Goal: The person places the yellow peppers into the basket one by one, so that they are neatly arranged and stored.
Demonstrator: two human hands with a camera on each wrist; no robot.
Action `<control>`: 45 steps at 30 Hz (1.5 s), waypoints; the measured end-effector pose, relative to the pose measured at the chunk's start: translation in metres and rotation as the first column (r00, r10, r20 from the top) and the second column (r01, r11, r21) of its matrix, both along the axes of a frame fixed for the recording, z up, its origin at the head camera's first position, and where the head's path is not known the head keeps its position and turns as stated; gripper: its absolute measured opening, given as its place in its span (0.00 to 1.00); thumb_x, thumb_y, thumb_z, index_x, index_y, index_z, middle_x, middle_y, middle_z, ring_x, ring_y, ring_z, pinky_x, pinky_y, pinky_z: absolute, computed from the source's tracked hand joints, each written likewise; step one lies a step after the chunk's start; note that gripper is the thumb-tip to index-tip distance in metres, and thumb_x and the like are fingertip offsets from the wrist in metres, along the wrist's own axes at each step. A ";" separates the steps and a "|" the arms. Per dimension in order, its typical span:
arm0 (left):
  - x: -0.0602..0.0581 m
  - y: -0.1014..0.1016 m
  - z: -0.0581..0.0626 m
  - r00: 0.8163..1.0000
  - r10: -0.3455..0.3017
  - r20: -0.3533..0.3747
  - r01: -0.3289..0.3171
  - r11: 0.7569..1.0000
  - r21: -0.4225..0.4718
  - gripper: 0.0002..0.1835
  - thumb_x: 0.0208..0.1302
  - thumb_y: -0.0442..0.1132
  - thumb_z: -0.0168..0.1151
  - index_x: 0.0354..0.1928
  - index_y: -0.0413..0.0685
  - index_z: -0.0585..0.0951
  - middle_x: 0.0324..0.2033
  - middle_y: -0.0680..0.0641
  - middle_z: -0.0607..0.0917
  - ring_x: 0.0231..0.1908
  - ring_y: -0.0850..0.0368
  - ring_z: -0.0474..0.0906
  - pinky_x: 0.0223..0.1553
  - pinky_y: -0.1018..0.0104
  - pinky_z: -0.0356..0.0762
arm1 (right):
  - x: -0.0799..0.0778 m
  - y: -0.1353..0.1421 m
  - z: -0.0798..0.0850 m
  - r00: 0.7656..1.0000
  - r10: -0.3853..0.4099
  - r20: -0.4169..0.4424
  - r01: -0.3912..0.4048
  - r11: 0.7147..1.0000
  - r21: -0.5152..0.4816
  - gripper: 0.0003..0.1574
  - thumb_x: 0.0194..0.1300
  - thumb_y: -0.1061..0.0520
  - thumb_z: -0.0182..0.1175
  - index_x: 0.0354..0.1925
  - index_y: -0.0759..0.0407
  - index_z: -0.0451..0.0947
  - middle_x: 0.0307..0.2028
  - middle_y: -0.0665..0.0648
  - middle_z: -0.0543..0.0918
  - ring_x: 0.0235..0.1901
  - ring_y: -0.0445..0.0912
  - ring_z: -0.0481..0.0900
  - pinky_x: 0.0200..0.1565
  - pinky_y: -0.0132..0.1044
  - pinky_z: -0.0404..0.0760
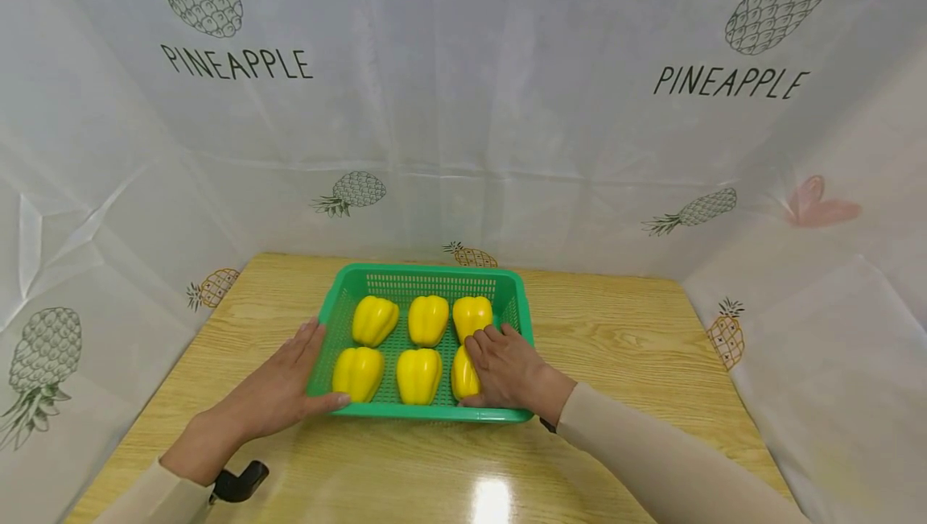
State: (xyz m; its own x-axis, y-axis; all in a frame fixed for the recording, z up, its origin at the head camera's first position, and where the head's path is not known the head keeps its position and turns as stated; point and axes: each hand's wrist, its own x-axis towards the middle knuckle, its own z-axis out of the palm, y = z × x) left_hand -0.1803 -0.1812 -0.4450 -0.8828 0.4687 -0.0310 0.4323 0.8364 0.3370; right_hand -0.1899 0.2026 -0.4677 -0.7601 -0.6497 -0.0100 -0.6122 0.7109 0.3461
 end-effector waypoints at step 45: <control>-0.001 -0.001 0.003 1.000 -0.002 0.029 0.001 1.000 0.026 0.68 0.64 0.78 0.59 0.81 0.26 0.51 0.82 0.27 0.50 0.81 0.31 0.50 0.78 0.33 0.56 | -0.001 0.011 0.014 0.995 -0.004 0.102 0.021 0.987 -0.162 0.50 0.58 0.14 0.61 0.51 0.55 0.76 0.39 0.51 0.77 0.40 0.48 0.74 0.47 0.42 0.74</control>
State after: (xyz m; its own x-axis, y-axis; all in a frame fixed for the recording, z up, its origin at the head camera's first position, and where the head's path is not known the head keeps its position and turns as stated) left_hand -0.1814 -0.1823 -0.4422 -0.8811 0.4708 -0.0441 0.4232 0.8267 0.3708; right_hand -0.1914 0.2135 -0.4533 -0.7686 -0.6395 0.0181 -0.6288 0.7604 0.1622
